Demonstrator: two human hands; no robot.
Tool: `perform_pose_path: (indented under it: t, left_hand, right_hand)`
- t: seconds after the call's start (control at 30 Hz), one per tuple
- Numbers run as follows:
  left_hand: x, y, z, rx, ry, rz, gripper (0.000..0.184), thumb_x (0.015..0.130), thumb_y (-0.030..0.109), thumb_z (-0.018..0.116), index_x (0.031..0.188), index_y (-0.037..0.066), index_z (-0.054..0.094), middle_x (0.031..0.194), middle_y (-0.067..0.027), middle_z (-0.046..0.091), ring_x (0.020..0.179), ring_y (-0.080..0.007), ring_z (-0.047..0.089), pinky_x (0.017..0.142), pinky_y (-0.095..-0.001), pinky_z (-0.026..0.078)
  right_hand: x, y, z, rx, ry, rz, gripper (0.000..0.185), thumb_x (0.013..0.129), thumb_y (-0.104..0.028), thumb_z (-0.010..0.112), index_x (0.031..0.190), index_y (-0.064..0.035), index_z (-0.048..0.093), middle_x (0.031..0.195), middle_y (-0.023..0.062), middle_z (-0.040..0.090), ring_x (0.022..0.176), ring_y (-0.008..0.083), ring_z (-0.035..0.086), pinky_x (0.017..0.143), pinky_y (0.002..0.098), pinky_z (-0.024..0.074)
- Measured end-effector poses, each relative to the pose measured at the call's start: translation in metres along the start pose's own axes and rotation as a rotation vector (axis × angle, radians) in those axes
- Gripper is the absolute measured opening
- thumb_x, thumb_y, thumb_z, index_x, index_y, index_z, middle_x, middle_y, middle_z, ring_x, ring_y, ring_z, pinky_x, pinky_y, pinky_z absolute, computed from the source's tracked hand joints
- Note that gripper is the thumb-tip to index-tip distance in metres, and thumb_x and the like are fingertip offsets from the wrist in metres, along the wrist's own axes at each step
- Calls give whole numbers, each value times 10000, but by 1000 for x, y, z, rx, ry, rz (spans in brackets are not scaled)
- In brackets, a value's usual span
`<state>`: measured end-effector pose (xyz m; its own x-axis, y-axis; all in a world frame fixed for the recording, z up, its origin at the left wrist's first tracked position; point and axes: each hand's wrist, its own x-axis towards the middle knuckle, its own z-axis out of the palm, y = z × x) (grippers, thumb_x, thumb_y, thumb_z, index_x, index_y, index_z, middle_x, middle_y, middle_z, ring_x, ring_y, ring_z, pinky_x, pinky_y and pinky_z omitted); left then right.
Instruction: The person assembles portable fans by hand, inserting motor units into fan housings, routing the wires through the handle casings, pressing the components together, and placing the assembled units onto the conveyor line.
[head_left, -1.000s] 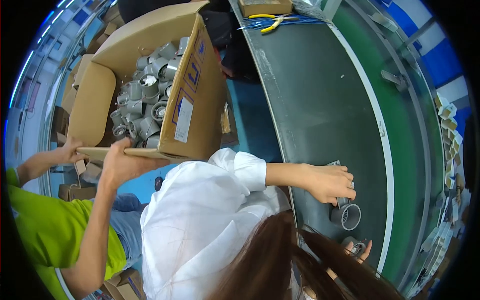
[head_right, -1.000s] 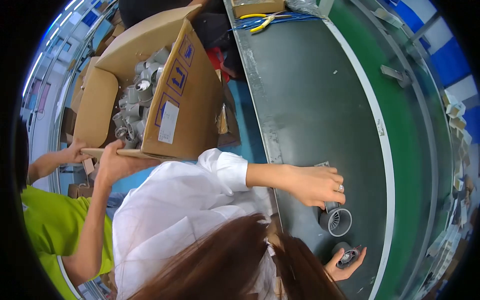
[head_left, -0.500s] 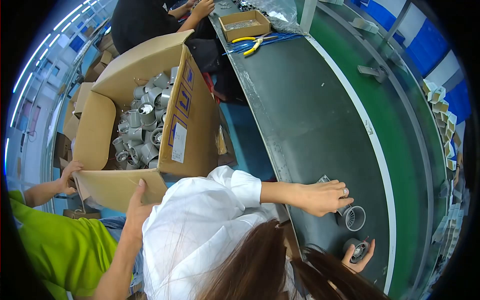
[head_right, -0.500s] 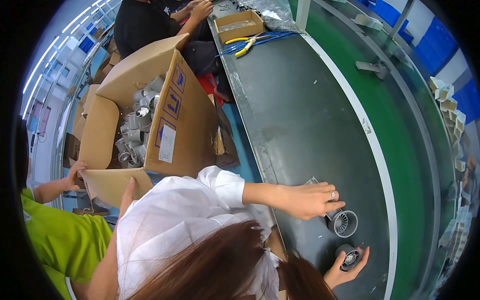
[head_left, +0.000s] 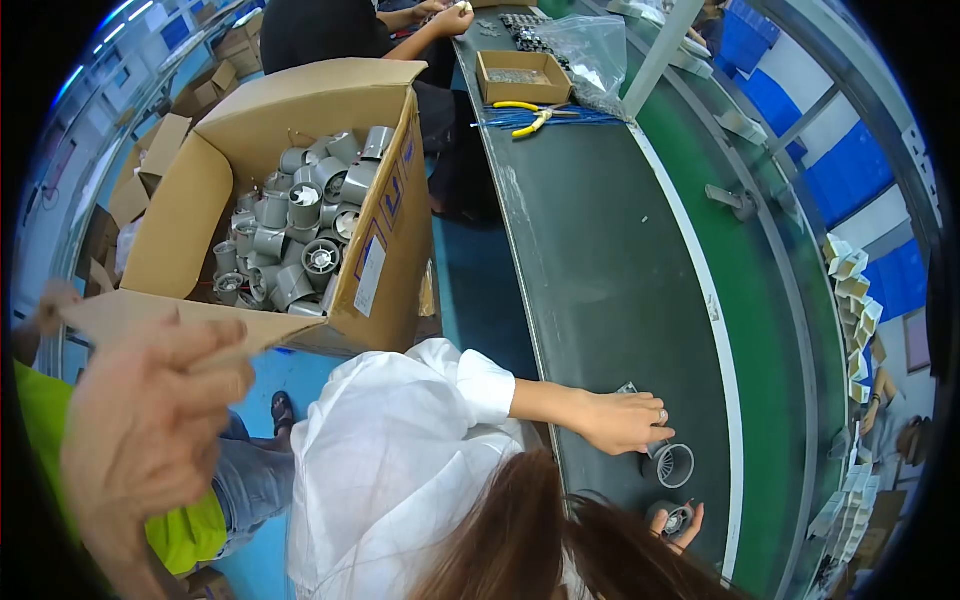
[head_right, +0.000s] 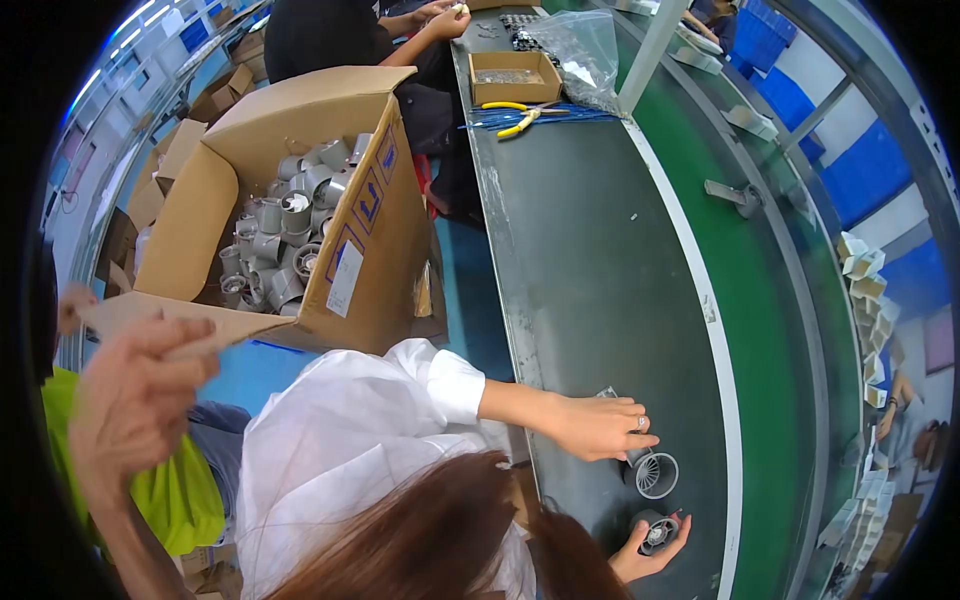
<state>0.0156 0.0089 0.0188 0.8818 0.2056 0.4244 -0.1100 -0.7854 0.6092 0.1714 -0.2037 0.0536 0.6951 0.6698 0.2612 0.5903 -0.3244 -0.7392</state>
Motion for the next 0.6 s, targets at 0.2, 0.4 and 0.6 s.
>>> perform_pose_path:
  t: [0.2,0.4,0.6]
  left_hand:
    - [-2,0,-2,57,40,47,470,854,191,608,1241,-59,514,998,-168,560,946,-277,527,807,-375,415]
    - [-3,-1,-5,39,67,65,445,844,181,613,1215,-48,525,1009,-173,557,954,-287,519,811,-389,416]
    - [-4,-1,-17,-16,43,27,405,818,198,642,1149,-23,562,1023,-187,581,987,-304,536,868,-389,416]
  right_hand:
    - [-7,-33,0,-32,-7,21,610,783,-125,632,1333,42,428,1278,213,511,1185,311,493,1041,405,342]
    - [-5,-27,2,-50,5,-4,596,795,-166,654,1332,-4,455,1267,173,518,1142,284,500,1015,376,350]
    - [-3,-30,0,-94,-32,17,606,818,-188,651,1345,13,428,1286,195,510,1171,297,495,1027,386,348]
